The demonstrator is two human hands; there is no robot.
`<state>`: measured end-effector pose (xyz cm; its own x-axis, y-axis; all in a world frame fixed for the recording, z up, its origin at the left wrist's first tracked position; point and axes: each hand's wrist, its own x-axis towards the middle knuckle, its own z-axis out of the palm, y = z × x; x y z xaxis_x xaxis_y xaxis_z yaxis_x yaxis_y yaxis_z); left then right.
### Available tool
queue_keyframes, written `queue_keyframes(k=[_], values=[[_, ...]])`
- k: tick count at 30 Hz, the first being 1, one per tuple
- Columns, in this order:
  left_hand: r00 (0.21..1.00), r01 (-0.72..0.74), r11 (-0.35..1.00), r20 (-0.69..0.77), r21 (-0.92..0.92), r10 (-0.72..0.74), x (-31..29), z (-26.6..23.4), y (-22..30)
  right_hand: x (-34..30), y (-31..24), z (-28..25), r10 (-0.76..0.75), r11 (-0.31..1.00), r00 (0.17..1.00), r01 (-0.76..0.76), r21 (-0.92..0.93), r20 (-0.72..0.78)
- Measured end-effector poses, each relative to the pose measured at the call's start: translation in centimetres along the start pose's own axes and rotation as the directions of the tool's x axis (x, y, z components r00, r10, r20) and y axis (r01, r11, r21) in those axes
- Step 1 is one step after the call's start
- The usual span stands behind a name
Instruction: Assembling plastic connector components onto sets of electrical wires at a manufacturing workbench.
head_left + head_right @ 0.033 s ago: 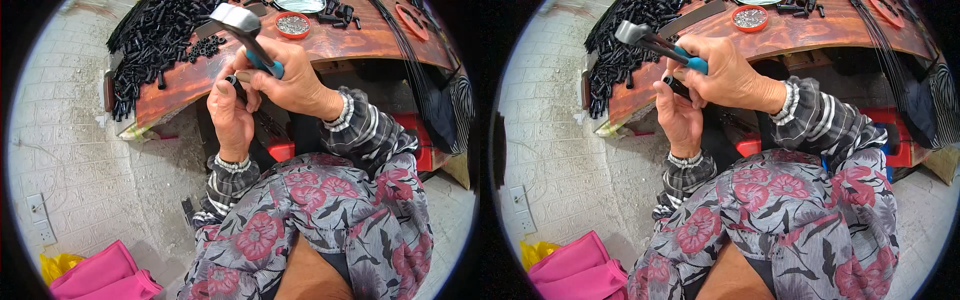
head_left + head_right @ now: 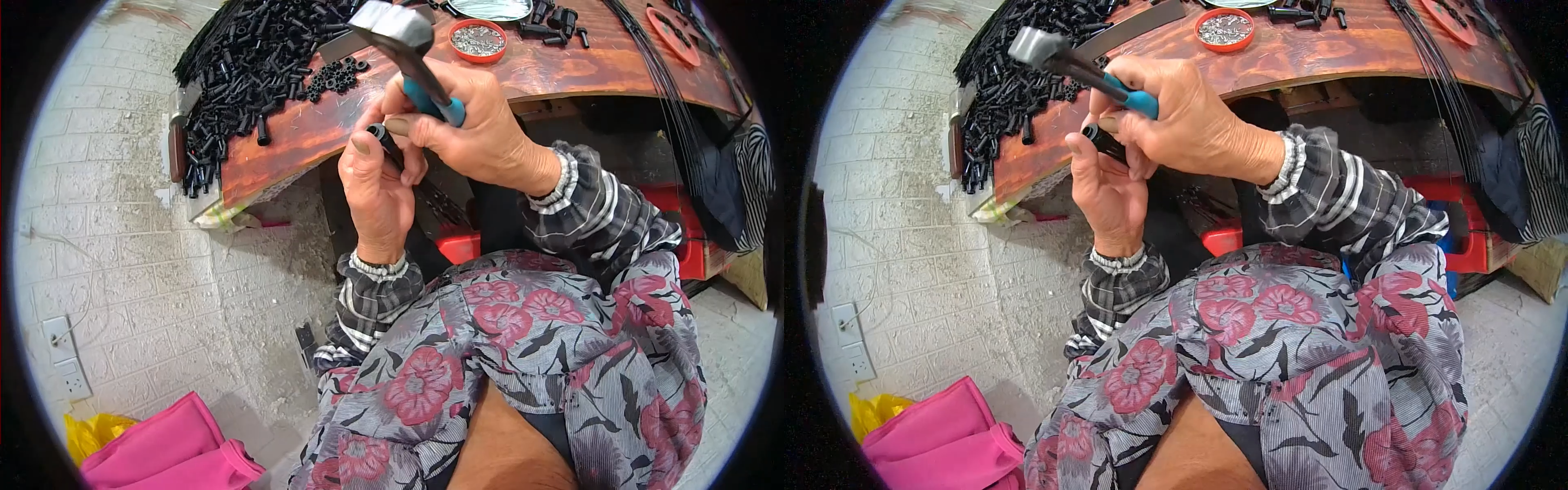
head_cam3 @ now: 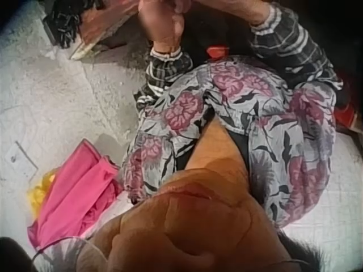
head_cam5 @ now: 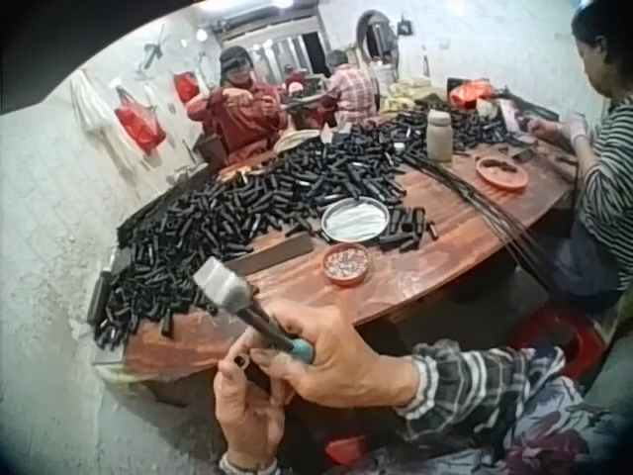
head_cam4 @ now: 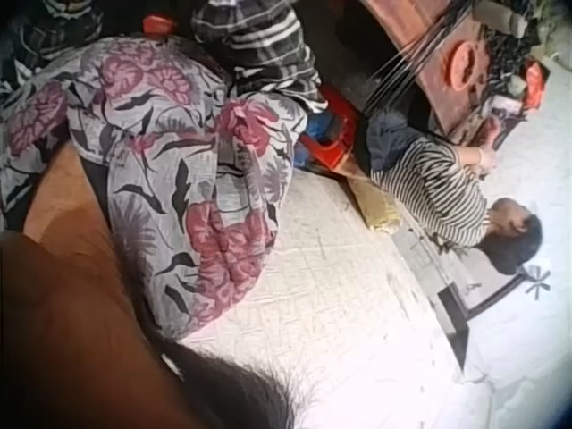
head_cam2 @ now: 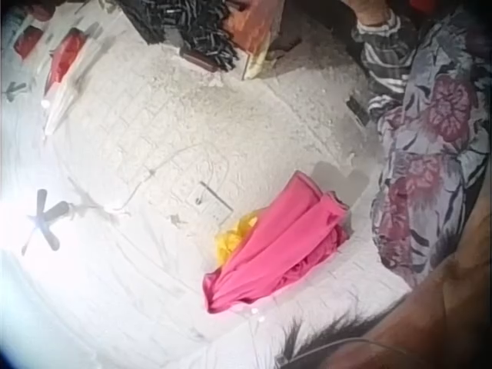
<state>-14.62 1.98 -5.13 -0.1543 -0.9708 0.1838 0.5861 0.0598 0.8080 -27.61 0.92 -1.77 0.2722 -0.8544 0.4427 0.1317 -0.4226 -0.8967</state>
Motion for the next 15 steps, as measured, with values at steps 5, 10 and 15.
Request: queue_keyframes(k=[5, 10, 15], values=[[0.992, -0.002, 0.996, 0.127, -0.094, 0.014, -0.1, -1.3, 0.7, 1.0, 0.1, -0.4, 0.085, 0.995, 0.989, -0.091, 0.050, 0.121], [0.998, -0.017, 0.997, 0.052, -0.074, 0.021, 0.0, -1.7, 0.9, 0.3, -0.7, -2.8, -0.151, 0.683, 0.980, 0.196, -0.704, 0.126], [0.998, -0.047, 0.997, 0.044, -0.067, 0.050, -0.5, -2.4, 1.6, -0.8, -0.8, -3.5, 0.053, 0.508, 0.987, 0.105, -0.855, 0.153]])
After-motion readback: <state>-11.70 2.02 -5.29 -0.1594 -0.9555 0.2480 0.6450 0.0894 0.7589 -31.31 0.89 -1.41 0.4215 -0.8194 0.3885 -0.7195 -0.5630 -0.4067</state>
